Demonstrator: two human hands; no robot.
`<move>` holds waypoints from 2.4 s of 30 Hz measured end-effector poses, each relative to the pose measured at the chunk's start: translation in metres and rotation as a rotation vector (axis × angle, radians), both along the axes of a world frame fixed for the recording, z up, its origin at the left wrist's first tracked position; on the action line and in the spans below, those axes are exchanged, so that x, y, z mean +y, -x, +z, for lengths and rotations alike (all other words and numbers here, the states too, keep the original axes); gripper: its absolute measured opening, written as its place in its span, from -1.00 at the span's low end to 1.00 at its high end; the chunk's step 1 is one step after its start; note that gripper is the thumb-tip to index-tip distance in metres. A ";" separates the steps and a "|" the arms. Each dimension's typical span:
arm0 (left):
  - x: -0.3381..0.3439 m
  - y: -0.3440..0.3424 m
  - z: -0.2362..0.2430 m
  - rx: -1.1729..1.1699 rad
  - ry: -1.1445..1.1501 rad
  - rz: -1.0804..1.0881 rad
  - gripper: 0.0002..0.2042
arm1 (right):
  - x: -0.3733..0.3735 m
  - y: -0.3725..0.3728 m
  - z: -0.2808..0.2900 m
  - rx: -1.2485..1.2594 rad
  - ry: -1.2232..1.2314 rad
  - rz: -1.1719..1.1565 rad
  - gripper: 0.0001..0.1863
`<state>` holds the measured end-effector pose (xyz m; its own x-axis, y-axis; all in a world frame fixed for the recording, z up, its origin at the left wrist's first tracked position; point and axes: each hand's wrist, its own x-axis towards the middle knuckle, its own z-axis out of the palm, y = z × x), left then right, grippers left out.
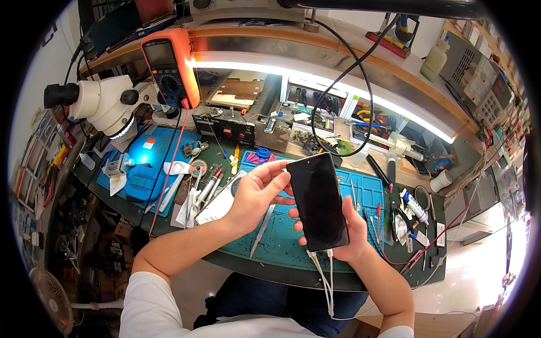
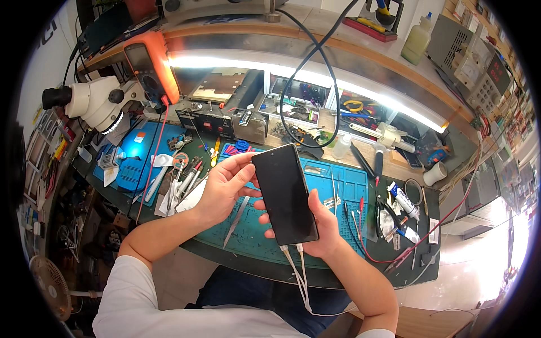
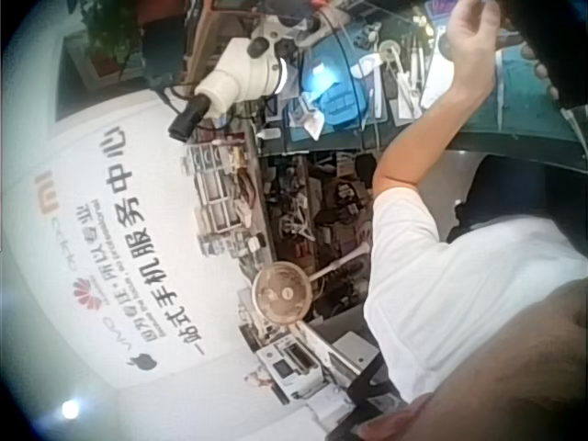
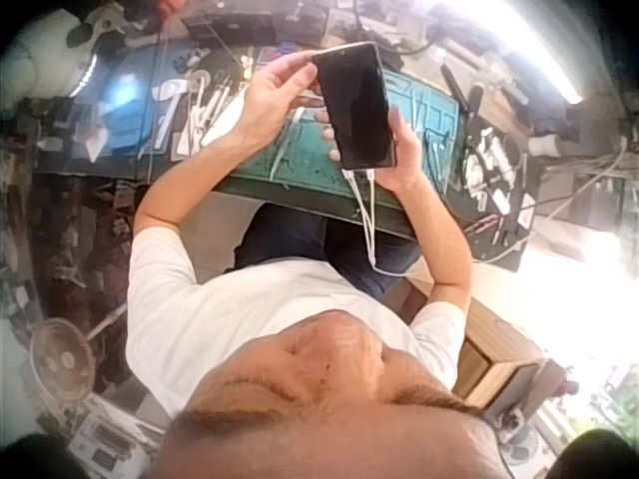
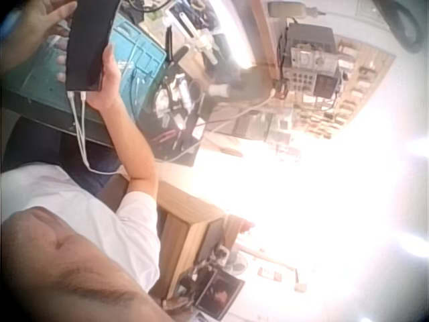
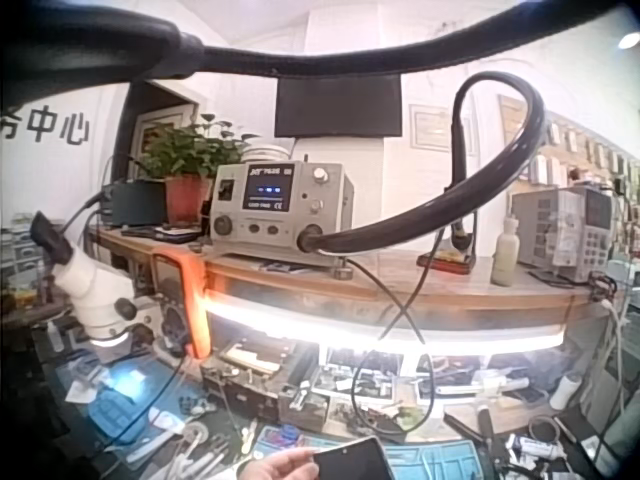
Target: The person disassembles a smartphone, removes the back cover, and manipulates internal components including the battery and ribbon cables. They repeatedly connect and disconnect a charging cable, inspect the screen, and use a microscope to examine the motherboard.
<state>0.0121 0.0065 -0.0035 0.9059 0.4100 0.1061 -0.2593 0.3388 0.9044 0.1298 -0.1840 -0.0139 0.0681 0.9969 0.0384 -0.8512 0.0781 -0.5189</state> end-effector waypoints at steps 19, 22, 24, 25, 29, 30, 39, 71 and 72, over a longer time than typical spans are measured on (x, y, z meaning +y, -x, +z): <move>0.000 0.000 0.000 0.020 -0.011 0.004 -0.66 | 0.000 -0.001 0.000 -0.046 -0.036 0.006 -0.10; -0.002 -0.001 0.003 0.029 -0.001 0.026 -0.66 | -0.001 -0.002 -0.001 -0.041 -0.028 0.002 -0.10; -0.002 0.000 0.002 0.028 0.000 0.030 -0.66 | 0.000 -0.001 -0.001 -0.048 -0.020 0.002 -0.10; -0.002 0.000 0.003 0.027 0.001 0.032 -0.65 | 0.000 -0.001 0.000 -0.051 -0.015 0.002 -0.10; -0.002 -0.002 0.001 0.034 -0.001 0.038 -0.64 | -0.001 -0.002 0.002 -0.068 0.006 -0.011 -0.08; -0.002 -0.002 0.002 0.023 -0.001 0.023 -0.62 | -0.001 -0.001 0.003 -0.063 0.012 -0.013 -0.08; -0.001 -0.002 0.001 0.034 -0.005 0.026 -0.60 | 0.000 -0.002 0.000 -0.061 -0.016 0.008 -0.10; -0.003 -0.003 0.000 0.049 -0.032 0.053 -0.62 | -0.002 -0.001 -0.002 -0.018 -0.036 0.011 -0.23; -0.003 -0.003 0.000 0.051 -0.032 0.052 -0.62 | -0.003 -0.001 -0.001 -0.030 -0.037 0.008 -0.23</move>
